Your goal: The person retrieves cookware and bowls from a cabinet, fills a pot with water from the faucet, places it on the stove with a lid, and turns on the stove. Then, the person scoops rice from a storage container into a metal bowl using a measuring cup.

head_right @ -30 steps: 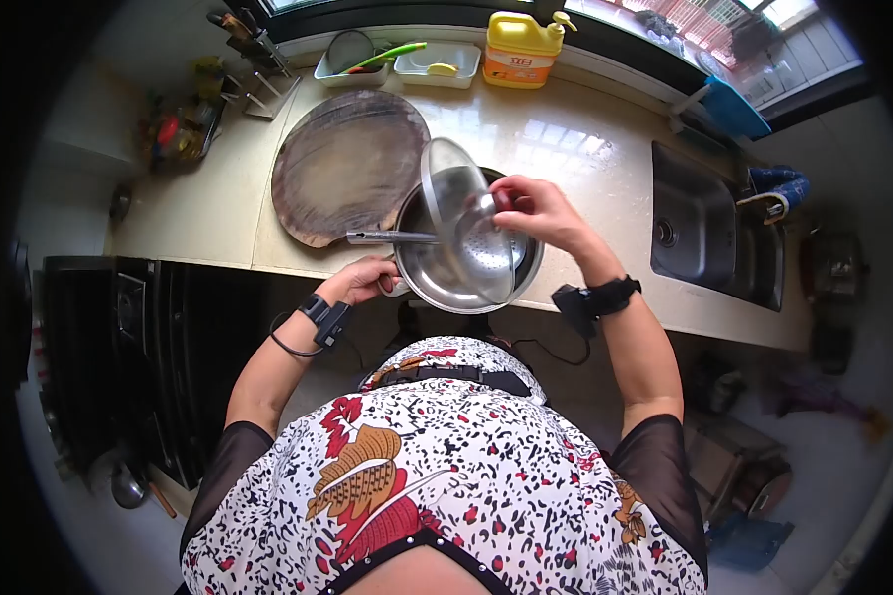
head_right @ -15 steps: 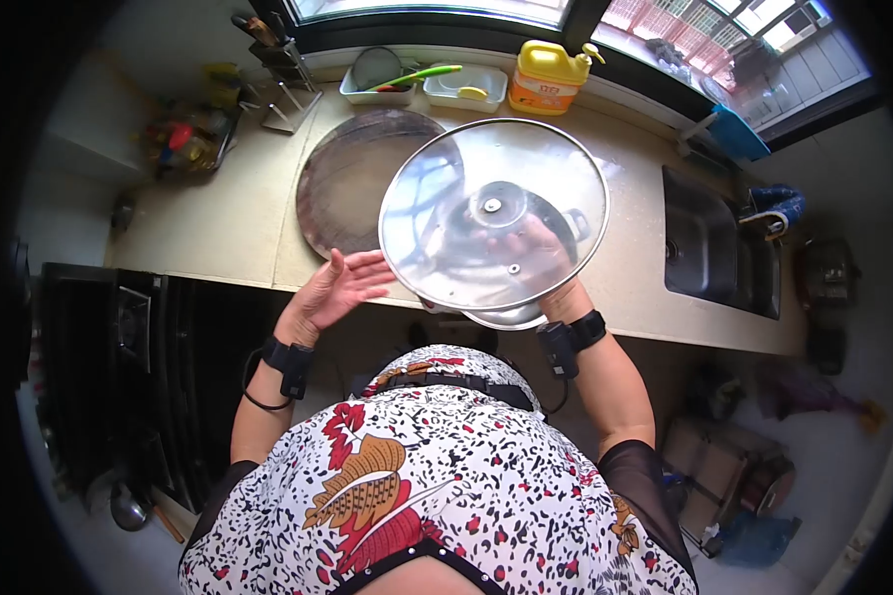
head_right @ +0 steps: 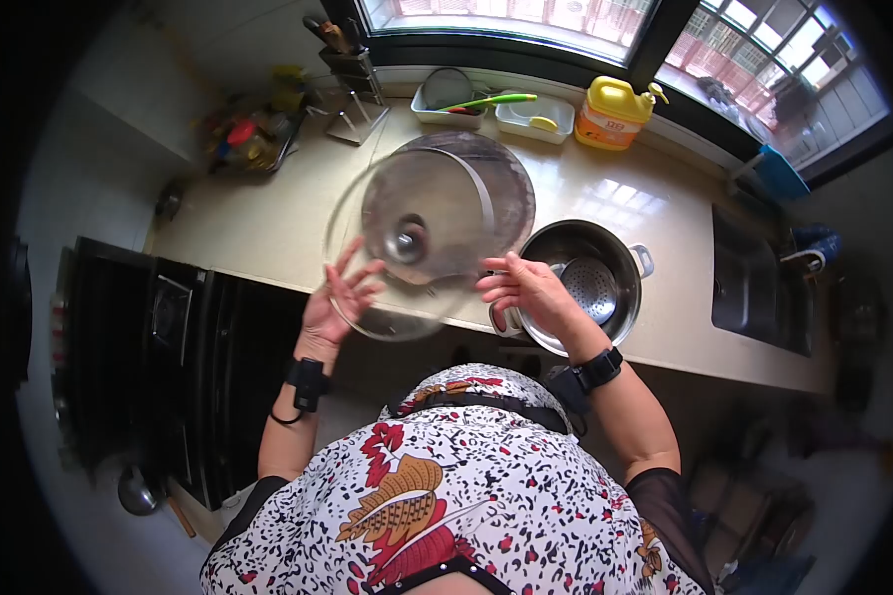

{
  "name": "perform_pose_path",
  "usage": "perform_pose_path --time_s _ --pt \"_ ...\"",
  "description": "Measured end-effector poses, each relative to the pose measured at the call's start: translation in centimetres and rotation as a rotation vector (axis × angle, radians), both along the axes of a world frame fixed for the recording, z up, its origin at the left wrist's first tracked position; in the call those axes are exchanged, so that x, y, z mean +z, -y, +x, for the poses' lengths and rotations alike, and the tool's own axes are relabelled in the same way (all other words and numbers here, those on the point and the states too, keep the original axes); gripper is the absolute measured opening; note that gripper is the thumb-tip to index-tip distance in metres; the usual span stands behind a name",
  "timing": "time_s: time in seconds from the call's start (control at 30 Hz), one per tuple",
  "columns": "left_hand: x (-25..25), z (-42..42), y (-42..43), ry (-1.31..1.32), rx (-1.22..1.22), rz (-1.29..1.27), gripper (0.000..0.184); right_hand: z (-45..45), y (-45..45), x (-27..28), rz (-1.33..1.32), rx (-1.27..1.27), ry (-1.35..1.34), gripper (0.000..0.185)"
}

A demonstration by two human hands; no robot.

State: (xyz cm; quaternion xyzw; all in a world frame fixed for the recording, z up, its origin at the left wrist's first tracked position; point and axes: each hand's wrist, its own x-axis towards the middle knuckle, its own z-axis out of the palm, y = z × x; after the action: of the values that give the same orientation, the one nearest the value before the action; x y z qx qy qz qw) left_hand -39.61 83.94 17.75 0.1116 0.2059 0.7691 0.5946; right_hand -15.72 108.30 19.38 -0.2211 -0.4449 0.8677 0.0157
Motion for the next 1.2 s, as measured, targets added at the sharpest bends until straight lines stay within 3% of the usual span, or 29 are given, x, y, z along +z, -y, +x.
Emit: perform_pose_path --time_s 0.23,0.43,0.57,0.73,0.77,0.9,1.0,1.1,1.13,1.2 --pt "-6.1 -10.7 3.9 -0.014 0.398 -0.135 0.063 4.2 -1.6 -4.7 0.194 -0.077 0.328 0.05" --pt "-13.3 -19.0 4.7 0.121 0.684 -0.327 0.045 2.3 -0.6 -5.4 0.185 -0.077 0.445 0.057" --pt "-17.0 -23.1 4.9 0.217 0.724 -0.299 0.041 2.1 -2.1 -7.4 0.172 -0.082 0.42 0.053" --pt "-22.0 -28.5 5.3 0.366 0.627 -0.154 0.061 2.3 -1.8 -8.6 0.193 -0.187 0.423 0.04" --pt "-22.7 -29.0 5.1 0.276 0.657 -0.181 0.067 2.4 -1.5 -8.7 0.211 -0.218 0.422 0.038" --pt "-23.6 -30.8 4.7 0.371 0.623 -0.145 0.071 3.5 0.6 -6.1 0.122 -0.437 0.433 0.027" --pt "-23.6 -30.8 4.2 0.447 0.676 -0.131 0.07 5.8 1.5 -5.2 -0.053 -0.574 0.182 0.02" --pt "-24.4 -31.4 4.1 0.472 0.653 -0.078 0.07 8.5 2.0 -2.4 -0.153 -0.629 0.171 0.026" --pt "-24.6 -31.5 4.1 0.486 0.63 -0.049 0.07 9.8 1.9 -2.5 -0.24 -0.657 0.149 0.038" --pt "-24.8 -31.7 3.8 0.485 0.621 -0.023 0.07 11.4 2.2 -1.1 -0.319 -0.671 0.124 0.046"
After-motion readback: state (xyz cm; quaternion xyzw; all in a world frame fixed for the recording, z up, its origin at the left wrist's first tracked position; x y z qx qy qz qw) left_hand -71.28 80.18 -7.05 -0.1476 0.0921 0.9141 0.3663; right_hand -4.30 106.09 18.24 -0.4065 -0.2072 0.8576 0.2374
